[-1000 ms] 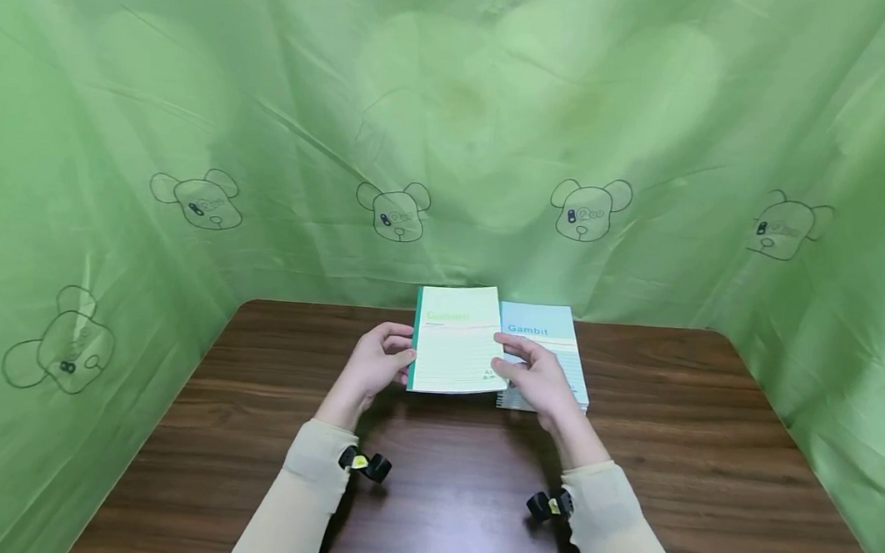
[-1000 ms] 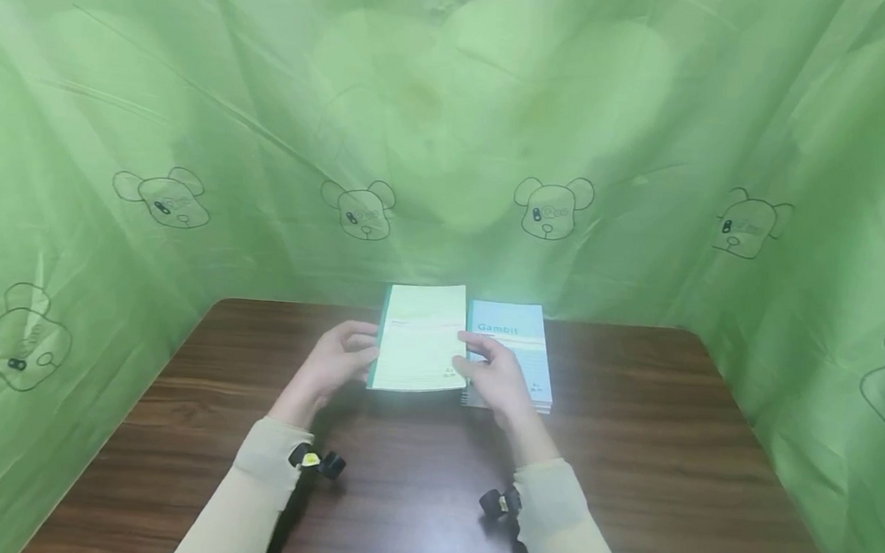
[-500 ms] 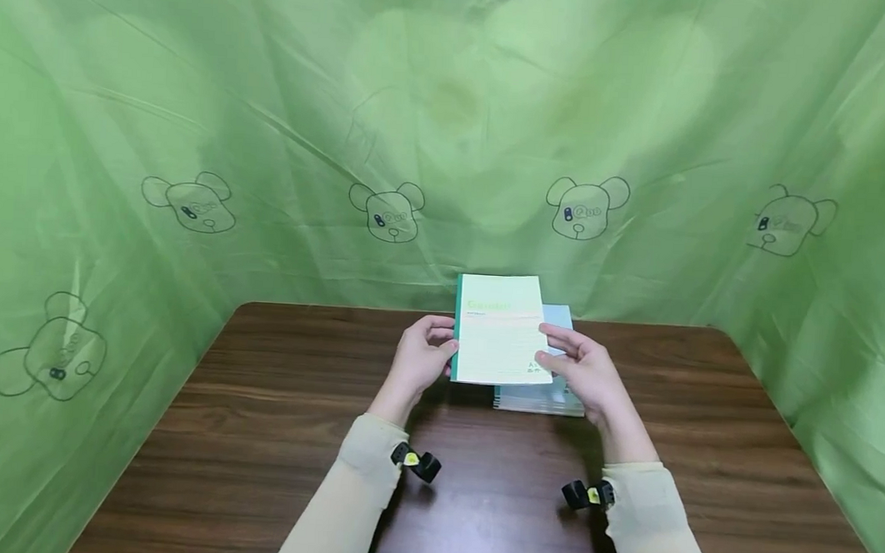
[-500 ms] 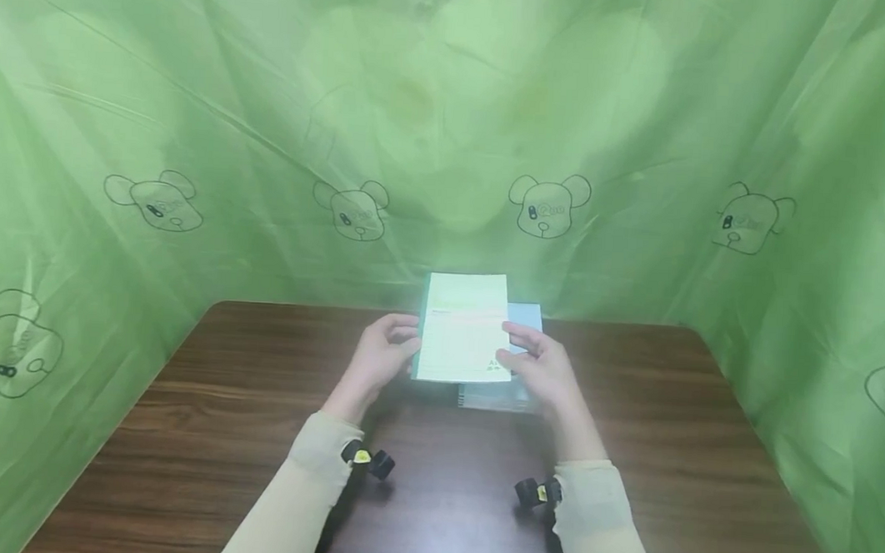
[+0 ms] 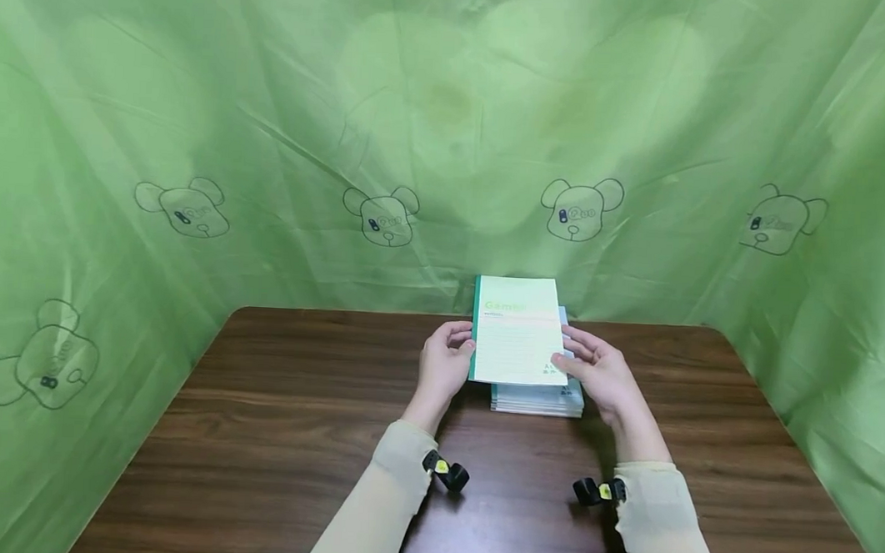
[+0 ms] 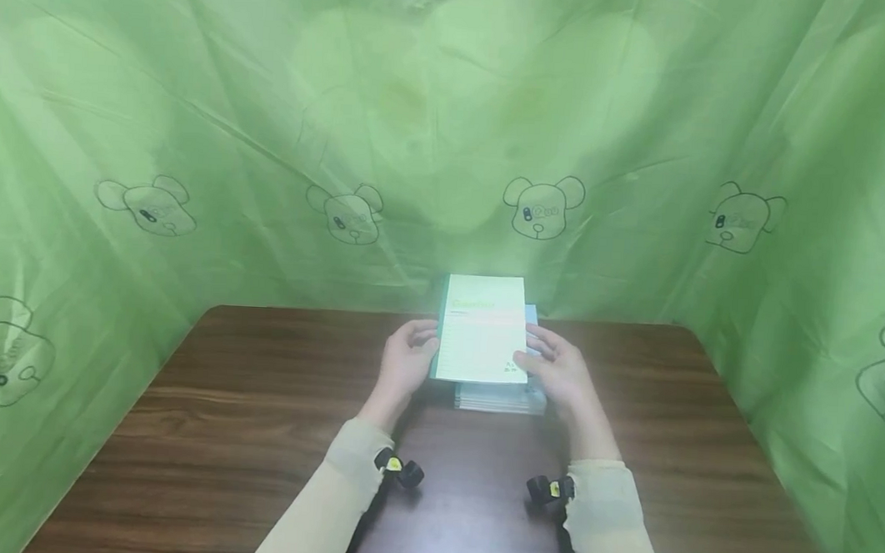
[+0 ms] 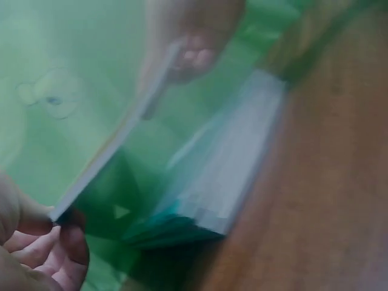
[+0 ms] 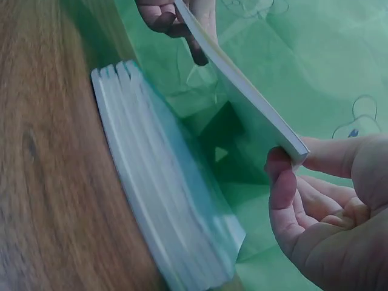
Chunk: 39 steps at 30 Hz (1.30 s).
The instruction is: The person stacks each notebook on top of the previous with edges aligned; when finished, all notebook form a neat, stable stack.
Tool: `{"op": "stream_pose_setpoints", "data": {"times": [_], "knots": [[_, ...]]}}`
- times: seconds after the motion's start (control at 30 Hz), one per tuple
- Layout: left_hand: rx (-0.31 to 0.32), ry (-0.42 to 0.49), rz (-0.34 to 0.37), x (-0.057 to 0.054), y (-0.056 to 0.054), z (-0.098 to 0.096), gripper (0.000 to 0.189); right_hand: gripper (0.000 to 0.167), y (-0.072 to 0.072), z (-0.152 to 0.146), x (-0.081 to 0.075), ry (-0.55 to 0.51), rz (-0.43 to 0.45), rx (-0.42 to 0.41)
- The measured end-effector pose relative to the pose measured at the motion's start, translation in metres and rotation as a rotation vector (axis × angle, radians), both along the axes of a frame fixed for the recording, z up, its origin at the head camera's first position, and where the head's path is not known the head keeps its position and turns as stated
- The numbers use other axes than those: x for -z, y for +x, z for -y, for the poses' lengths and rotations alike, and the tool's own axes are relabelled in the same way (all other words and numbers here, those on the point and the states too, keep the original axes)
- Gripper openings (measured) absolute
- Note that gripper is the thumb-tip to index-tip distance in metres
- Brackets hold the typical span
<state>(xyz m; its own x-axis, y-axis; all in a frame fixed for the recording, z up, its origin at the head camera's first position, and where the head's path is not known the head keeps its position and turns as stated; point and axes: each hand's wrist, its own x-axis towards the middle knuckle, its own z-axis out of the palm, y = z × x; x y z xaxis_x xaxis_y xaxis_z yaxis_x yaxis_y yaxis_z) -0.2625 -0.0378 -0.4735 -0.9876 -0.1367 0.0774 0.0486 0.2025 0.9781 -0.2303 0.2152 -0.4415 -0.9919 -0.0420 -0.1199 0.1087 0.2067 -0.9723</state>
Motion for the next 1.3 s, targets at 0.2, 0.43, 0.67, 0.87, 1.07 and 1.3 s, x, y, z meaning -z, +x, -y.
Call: {"op": "stream_pose_setpoints", "data": {"times": [0.2,0.43,0.67,0.87,1.07,1.3], "knots": [[0.052,0.032,-0.012,0.010,0.007,-0.008,0.031,0.067,-0.002,-0.010,0.009,-0.016,0.006,-0.001],[0.080,0.034,-0.023,0.014,0.008,-0.014,0.049,0.069,-0.008,-0.024,0.017,-0.049,0.010,-0.013],[0.113,-0.044,-0.041,0.017,0.009,-0.018,0.050,0.069,-0.008,-0.030,0.018,0.038,0.024,-0.009],[0.163,-0.142,-0.021,0.023,0.009,-0.019,0.049,0.070,-0.009,-0.035,0.025,0.067,0.028,-0.027],[0.221,-0.248,0.008,0.027,0.008,-0.017,0.055,0.071,-0.010,-0.038,0.033,0.082,0.054,-0.032],[0.255,-0.344,0.016,0.030,0.006,-0.014,0.057,0.071,-0.010,-0.036,0.035,0.123,0.049,0.010]]}}
